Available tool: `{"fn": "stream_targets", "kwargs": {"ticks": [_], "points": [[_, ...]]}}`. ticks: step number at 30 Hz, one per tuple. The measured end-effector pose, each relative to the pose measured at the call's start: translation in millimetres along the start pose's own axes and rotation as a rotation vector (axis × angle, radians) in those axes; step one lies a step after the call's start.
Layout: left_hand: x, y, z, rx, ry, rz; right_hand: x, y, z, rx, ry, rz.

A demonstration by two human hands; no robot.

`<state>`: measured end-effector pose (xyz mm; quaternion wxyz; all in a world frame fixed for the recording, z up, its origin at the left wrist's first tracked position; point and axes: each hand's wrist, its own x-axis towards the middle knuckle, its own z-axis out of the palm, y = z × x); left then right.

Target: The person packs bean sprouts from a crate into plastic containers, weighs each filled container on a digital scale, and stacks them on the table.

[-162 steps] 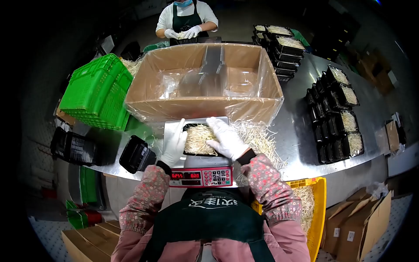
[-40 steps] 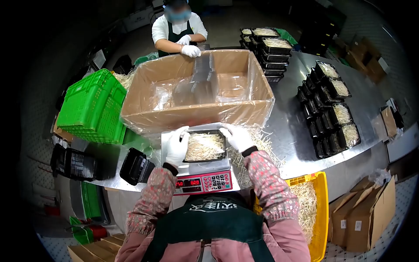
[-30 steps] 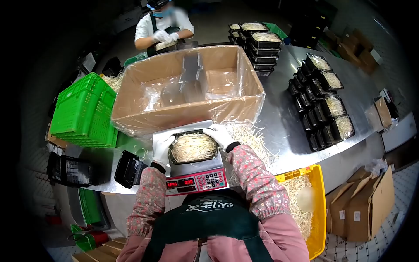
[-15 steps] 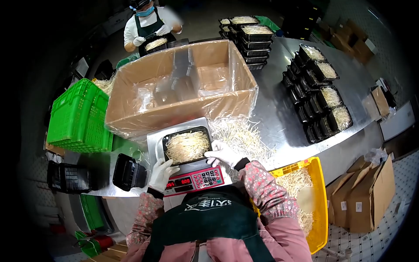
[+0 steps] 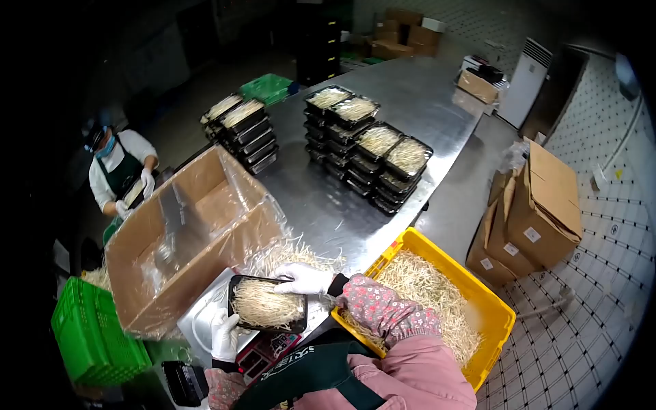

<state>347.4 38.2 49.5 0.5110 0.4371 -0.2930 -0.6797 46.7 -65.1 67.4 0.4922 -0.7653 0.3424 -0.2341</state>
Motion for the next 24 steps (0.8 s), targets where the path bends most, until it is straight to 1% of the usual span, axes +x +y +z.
{"fn": "stream_targets", "kwargs": {"ticks": [1,2,3,4,5,6,7,8,9,10,11,12,13,14,15,16,17,19,20,21,23,24], "points": [[8.8,-0.8,6.8,0.015,-0.067,0.037,-6.6,0.1,-12.4,-0.009,0.026,0.002],[13.4,-3.0,13.3,0.000,-0.062,0.092,-16.6,0.9,-27.7,0.152,0.111,0.087],[12.4,6.2,35.2,-0.018,-0.051,0.146,-26.3,2.4,-42.6,0.314,0.189,0.169],[17.7,6.6,29.4,0.117,-0.034,0.170,-31.9,16.5,-61.0,0.355,0.358,0.172],[21.0,5.3,25.8,0.239,0.054,0.254,-36.7,30.2,-83.9,0.293,0.605,0.100],[27.4,-1.3,11.6,0.393,0.168,0.328,-40.6,34.9,-111.6,0.370,0.809,0.000],[35.0,-9.7,-9.1,0.549,0.285,0.400,-41.6,53.8,-147.0,0.160,1.036,-0.032],[41.3,-16.3,-31.0,0.600,0.398,0.409,-39.2,68.5,-184.6,0.096,1.224,-0.091],[40.0,-18.4,-46.2,0.553,0.419,0.420,-35.3,83.2,-223.2,0.031,1.409,-0.152],[38.6,-18.6,-59.5,0.738,0.507,0.470,-31.5,109.5,-267.1,0.185,1.472,-0.134],[36.2,-19.5,-70.9,0.920,0.597,0.516,-24.2,113.5,-300.6,0.278,1.536,-0.069],[31.8,-21.3,-81.7,1.031,0.661,0.511,-16.9,117.2,-334.0,0.377,1.599,-0.009],[28.5,-23.6,-91.5,1.144,0.724,0.501,-9.8,112.2,-354.8,0.415,1.670,0.101],[27.4,-26.7,-98.4,1.101,0.749,0.508,-4.0,124.0,-370.1,0.355,1.658,0.260],[22.8,-25.9,-106.8,1.256,0.758,0.465,0.7,129.4,-376.4,0.292,1.637,0.423],[22.2,-29.4,-112.7,1.356,0.804,0.390,0.1,134.8,-381.7,0.362,1.594,0.441],[20.0,-28.5,-108.9,1.455,0.849,0.310,3.7,137.4,-383.9,0.396,1.653,0.395],[22.6,-32.9,-98.0,1.501,0.824,0.055,3.1,140.4,-390.1,0.472,1.602,0.417],[27.9,-36.3,-88.1,1.594,0.803,-0.002,0.5,137.0,-388.8,0.498,1.606,0.425],[36.3,-45.0,-78.8,1.646,0.781,0.035,-3.2,133.2,-385.1,0.507,1.571,0.417],[54.7,-60.6,-47.3,1.640,0.702,0.148,-18.1,128.1,-379.5,0.599,1.406,0.374],[61.2,-65.0,-24.6,1.610,0.548,0.195,-20.7,121.1,-371.2,0.572,1.462,0.364]]}}
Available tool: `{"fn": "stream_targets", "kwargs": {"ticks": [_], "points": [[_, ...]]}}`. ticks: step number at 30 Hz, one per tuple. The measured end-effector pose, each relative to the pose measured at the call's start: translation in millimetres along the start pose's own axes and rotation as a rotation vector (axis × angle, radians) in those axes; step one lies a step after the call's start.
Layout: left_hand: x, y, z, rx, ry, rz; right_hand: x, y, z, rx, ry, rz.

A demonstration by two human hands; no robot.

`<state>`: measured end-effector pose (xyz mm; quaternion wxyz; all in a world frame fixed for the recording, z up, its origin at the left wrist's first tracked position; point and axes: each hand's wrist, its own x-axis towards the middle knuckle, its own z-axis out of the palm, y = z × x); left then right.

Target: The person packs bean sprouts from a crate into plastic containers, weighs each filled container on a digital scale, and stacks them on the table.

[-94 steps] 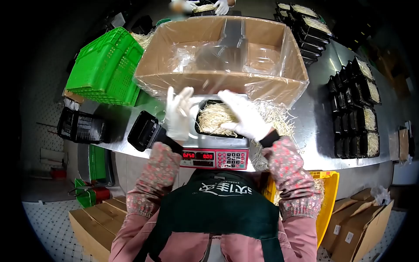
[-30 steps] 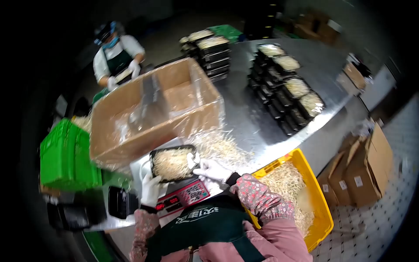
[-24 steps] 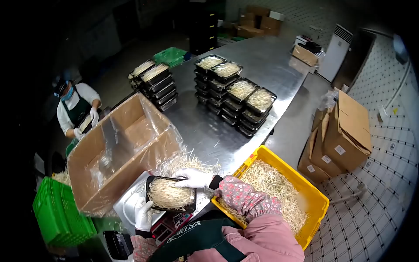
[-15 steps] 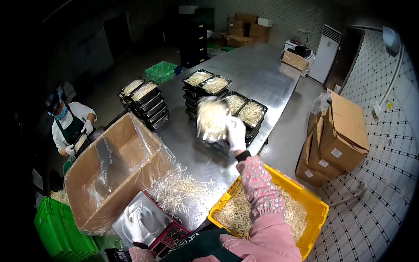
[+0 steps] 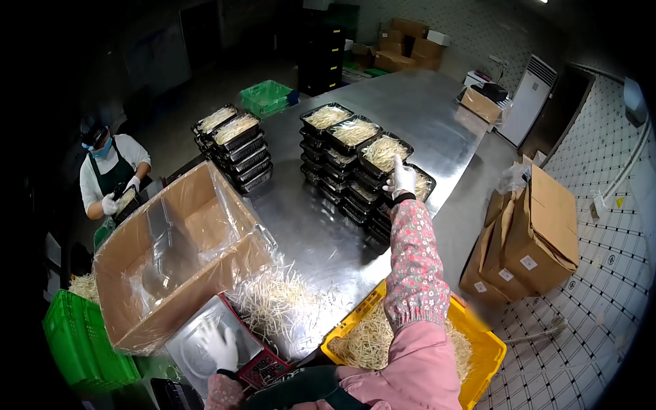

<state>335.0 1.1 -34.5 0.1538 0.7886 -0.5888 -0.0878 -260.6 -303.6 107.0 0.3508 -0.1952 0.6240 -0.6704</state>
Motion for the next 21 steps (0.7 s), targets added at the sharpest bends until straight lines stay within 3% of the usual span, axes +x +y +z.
{"fn": "stream_targets", "kwargs": {"ticks": [1,3,4,5,7,8,10,12,14,16,17,19,21], "points": [[-0.1,27.8,-1.1,-0.068,-0.068,0.112,-13.8,2.5,-3.0,0.021,0.029,-0.079],[0.8,99.7,-39.5,-0.323,-0.441,0.307,-38.7,11.6,-12.9,0.103,0.025,-0.223],[-14.7,108.9,-21.8,-0.643,-0.515,0.401,-20.3,37.2,-29.5,-0.105,0.035,-0.472],[-27.3,111.7,-4.2,-0.966,-0.572,0.487,-48.2,40.5,-30.7,-0.043,-0.004,-0.446],[-28.2,114.8,-12.1,-0.891,-0.464,0.981,-124.4,42.4,-26.6,0.043,-0.106,-0.317],[-27.4,110.3,-29.9,-0.795,-0.283,1.050,-151.0,48.7,-23.2,0.046,-0.155,-0.276],[-28.7,54.0,-16.1,-0.857,-0.325,0.437,-181.9,84.7,-17.8,0.000,-0.281,-0.275],[-24.4,10.0,-63.5,-0.825,-0.012,0.231,-215.0,118.2,-14.0,-0.132,-0.360,-0.230],[-32.6,-63.6,-84.5,-0.459,0.466,0.064,-225.3,158.8,-20.8,-0.326,-0.488,-0.299],[-56.7,-137.5,-112.4,0.022,0.675,-0.230,-240.3,182.9,-14.2,-0.333,-0.597,-0.252],[-73.3,-158.7,-134.4,0.191,0.606,-0.495,-248.9,189.4,-8.0,-0.326,-0.624,-0.223],[-119.4,-243.4,-116.1,0.497,0.636,-0.646,-272.2,196.3,12.9,-0.305,-0.710,-0.232],[-153.1,-279.9,-117.1,0.102,0.097,-0.750,-298.1,192.8,40.3,-0.363,-0.825,-0.257]]}}
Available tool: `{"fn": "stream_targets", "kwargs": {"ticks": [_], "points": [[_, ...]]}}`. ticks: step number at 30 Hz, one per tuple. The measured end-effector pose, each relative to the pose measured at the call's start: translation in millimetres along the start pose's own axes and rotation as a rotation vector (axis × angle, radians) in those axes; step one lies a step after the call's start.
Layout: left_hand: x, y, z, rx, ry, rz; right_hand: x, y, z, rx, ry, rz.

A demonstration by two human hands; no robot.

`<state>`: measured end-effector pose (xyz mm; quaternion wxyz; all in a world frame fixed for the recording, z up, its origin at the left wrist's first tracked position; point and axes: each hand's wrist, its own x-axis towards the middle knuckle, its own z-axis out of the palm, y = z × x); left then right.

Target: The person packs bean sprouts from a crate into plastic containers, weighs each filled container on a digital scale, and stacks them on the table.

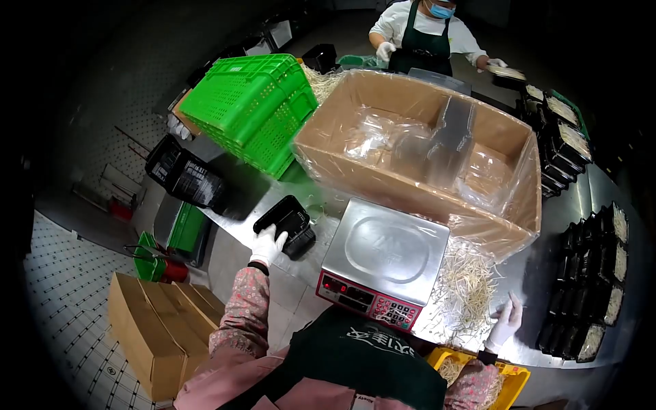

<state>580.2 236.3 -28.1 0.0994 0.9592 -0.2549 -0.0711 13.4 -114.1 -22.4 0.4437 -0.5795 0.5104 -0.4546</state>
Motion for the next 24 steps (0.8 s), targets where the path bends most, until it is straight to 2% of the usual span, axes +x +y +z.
{"fn": "stream_targets", "kwargs": {"ticks": [2,4,5,6,7,8,9,10,11,12,14,16,18,20,24], "points": [[-11.6,-22.6,23.6,-0.148,-0.208,0.034,0.2,-19.0,37.9,0.064,-0.120,-0.027],[-17.6,-30.3,33.1,-0.019,-0.092,0.142,-8.7,-57.1,87.7,0.058,-0.184,-0.044],[-12.9,-37.7,39.3,-0.056,0.002,0.153,-13.7,-62.4,106.7,0.097,-0.263,-0.014],[-5.7,-43.7,46.5,-0.100,0.090,0.171,-23.2,-72.2,131.3,0.135,-0.347,-0.072],[-4.6,-41.0,41.8,-0.141,0.173,0.132,-36.7,-80.0,157.0,0.144,-0.425,-0.028],[-0.7,-35.5,35.2,-0.189,0.248,0.103,-60.0,-90.6,182.7,0.384,-0.534,0.209],[8.9,-45.6,39.0,-0.216,0.291,0.158,-72.1,-80.4,204.4,0.137,-0.651,0.083],[18.1,-57.8,45.4,-0.248,0.331,0.218,-91.7,-63.5,230.6,0.069,-0.668,-0.178],[22.7,-61.1,45.7,-0.284,0.323,0.174,-104.3,-65.0,246.6,-0.199,-0.656,-0.555],[23.9,-61.4,40.3,-0.313,0.318,0.126,-118.8,-66.5,259.0,-0.335,-0.801,-0.543],[26.1,-55.7,33.4,-0.345,0.361,0.119,-146.3,-60.1,281.7,-0.452,-0.842,-0.727],[33.8,-53.8,31.7,-0.323,0.314,0.059,-163.3,-51.7,284.2,-0.612,-0.886,-0.798],[38.6,-53.6,32.2,-0.444,0.237,0.038,-165.0,-41.8,272.5,-0.625,-0.903,-0.704],[68.3,-94.0,76.7,-0.241,0.409,0.342,-163.7,-35.7,254.6,-0.601,-0.773,-0.663],[57.0,-56.2,28.2,-0.166,0.086,0.202,-168.2,-38.9,243.6,-0.631,-0.621,-0.636]]}}
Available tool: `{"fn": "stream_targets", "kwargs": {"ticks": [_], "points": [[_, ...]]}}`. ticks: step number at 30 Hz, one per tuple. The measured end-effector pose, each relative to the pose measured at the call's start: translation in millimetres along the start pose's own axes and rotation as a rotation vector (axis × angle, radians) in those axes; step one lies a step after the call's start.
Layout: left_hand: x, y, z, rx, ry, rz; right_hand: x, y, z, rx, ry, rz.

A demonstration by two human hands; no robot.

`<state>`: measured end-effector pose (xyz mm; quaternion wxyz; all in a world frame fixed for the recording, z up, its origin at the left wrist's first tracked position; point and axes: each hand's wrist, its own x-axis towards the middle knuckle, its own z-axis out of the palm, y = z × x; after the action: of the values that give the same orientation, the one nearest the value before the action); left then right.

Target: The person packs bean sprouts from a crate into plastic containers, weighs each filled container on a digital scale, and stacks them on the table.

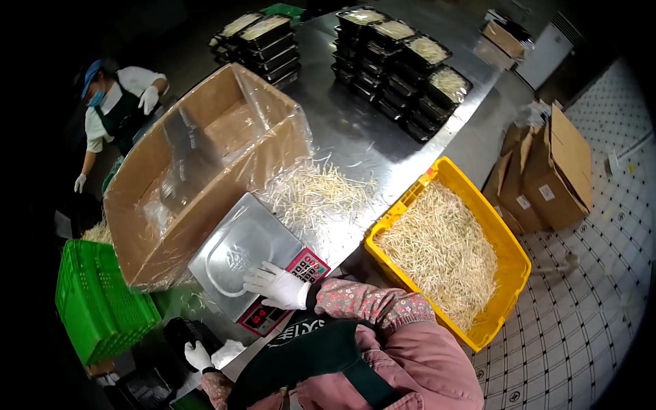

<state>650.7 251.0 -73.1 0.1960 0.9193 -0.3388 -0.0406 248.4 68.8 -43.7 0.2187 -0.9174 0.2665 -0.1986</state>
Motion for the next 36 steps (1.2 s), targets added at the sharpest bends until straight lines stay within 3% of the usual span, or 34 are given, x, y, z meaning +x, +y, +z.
{"fn": "stream_targets", "kwargs": {"ticks": [1,4,5,6,7,8,10,11,13,14,15,17,18,19,22,24,26,28,30,31,32,35,36], "points": [[1.1,5.3,-3.8,-0.154,-0.023,-0.026,9.7,-5.8,-2.5,-0.042,0.052,0.022],[10.0,18.8,-11.4,0.076,0.019,-0.031,66.6,2.1,10.3,-0.037,0.114,-0.058],[10.8,24.1,-16.5,0.018,0.006,0.004,85.6,8.8,21.5,-0.061,0.122,-0.089],[16.2,20.2,-16.2,0.018,0.037,0.022,101.8,17.4,16.9,-0.103,-0.049,0.007],[20.0,19.9,-20.1,0.077,0.082,0.026,111.4,31.0,5.8,-0.149,-0.083,0.041],[21.4,19.1,-22.8,0.009,0.174,0.118,113.1,44.6,-3.3,-0.187,-0.032,0.137],[-9.5,91.0,-73.4,0.119,0.224,0.176,107.2,83.5,2.0,-0.204,0.186,0.419],[-9.9,112.1,-79.4,0.017,0.240,0.200,89.0,91.9,-12.4,-0.219,0.198,0.455],[-15.5,161.3,-82.5,-0.091,0.235,0.289,49.1,97.7,-48.0,-0.068,0.271,0.762],[-21.6,196.7,-78.4,-0.096,0.211,0.363,27.5,96.0,-60.6,-0.061,0.271,0.794],[-15.6,225.9,-48.3,-0.309,0.155,0.260,6.2,94.8,-62.7,0.035,0.344,0.759],[-31.5,291.9,-12.4,-0.428,-0.187,0.521,-43.7,82.0,-69.8,0.196,0.458,0.675],[-43.9,323.7,18.9,-0.400,-0.049,0.856,-71.5,73.3,-73.9,0.172,0.494,0.619],[-88.9,386.3,3.0,-0.246,-0.308,0.835,-101.6,64.7,-80.8,0.261,0.501,0.625],[-101.6,450.4,103.5,-0.328,-0.450,1.263,-200.5,38.3,-87.7,0.316,0.665,0.628],[-103.5,471.1,170.1,-0.186,-0.446,1.338,-281.7,26.6,-93.1,0.172,0.792,0.661],[-96.6,478.6,213.6,-0.047,-0.422,1.351,-369.1,-1.2,-126.1,0.218,0.851,0.924],[-140.1,514.3,167.9,0.263,-0.453,1.352,-468.7,-16.6,-122.2,-0.029,0.988,1.144],[-172.8,534.0,160.2,0.016,-0.292,1.574,-553.2,-37.9,-115.3,-0.161,0.806,1.539],[-211.9,547.6,145.7,-0.105,-0.425,1.624,-571.0,-51.2,-125.2,-0.075,0.557,1.743],[-260.7,556.3,134.7,-0.231,-0.563,1.663,-590.6,-52.9,-119.0,-0.053,0.359,1.758],[-403.5,560.2,127.8,-0.011,-0.993,1.986,-599.3,-43.5,-103.8,-0.091,0.125,1.652],[-440.3,553.0,148.4,0.103,-1.029,2.170,-601.7,-32.0,-102.3,-0.087,0.083,1.647]]}}
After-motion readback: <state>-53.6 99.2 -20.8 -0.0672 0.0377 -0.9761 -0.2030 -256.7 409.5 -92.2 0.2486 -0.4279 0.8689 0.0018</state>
